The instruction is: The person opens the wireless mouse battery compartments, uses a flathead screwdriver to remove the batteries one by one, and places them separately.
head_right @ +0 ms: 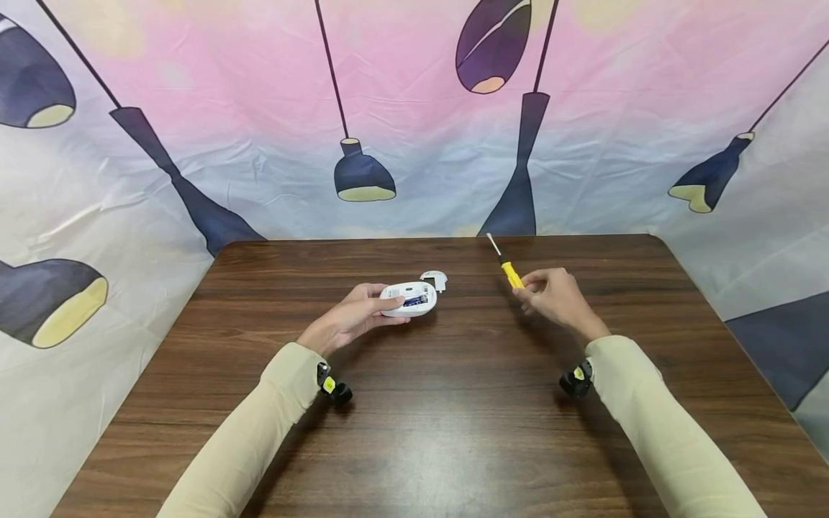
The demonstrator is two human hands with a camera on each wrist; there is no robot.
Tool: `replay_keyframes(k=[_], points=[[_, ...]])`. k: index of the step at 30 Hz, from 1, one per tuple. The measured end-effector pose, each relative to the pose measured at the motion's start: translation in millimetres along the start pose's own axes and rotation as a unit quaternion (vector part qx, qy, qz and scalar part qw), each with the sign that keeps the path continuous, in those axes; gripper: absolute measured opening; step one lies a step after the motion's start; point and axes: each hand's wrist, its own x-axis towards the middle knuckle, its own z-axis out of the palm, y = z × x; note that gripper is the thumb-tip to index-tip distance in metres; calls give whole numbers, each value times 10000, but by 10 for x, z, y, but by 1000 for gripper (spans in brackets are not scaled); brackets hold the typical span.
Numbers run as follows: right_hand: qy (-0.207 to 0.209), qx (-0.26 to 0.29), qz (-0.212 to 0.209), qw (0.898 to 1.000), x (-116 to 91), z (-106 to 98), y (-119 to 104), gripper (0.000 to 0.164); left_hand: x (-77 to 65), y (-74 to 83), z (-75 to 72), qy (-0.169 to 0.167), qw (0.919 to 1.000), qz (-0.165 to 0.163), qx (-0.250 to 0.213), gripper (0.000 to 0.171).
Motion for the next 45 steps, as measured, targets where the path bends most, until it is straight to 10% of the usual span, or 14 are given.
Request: replay_keyframes(k=[17,45], points=[[177,-388,997,9941,-59,190,138,27,-12,-32,24,-49,10000,37,36,45],[39,-761,1302,9886,-62,224,83,34,-5,-34,20,-65,10000,38,3,45]])
